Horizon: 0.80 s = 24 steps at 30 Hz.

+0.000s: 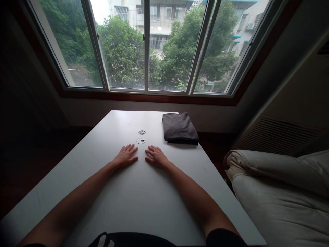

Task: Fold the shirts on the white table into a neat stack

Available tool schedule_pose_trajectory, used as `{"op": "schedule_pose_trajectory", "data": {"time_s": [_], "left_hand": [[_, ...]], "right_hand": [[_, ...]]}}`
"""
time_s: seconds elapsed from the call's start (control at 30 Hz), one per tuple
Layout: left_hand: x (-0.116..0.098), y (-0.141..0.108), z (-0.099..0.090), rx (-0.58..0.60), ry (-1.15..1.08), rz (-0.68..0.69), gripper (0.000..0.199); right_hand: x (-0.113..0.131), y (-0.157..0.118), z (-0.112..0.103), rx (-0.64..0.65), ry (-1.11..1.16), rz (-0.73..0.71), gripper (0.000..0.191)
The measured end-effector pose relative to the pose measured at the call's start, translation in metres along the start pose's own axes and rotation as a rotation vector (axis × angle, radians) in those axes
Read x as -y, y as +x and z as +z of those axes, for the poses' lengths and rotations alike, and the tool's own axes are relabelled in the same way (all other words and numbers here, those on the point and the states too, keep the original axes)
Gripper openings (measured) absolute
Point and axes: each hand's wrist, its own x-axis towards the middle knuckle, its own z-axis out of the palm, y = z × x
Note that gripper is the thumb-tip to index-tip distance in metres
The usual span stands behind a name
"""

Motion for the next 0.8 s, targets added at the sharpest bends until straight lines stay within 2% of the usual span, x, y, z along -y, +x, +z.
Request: {"op": "schedule_pose_trajectory", "data": {"time_s": [0.8], "left_hand": [[-0.0009, -0.0007, -0.0016, 0.013, -0.004, -0.008, 0.079]], "right_hand": [[-0.0005, 0.0002, 0.0013, -0.004, -0.004, 0.003, 0.057]]}}
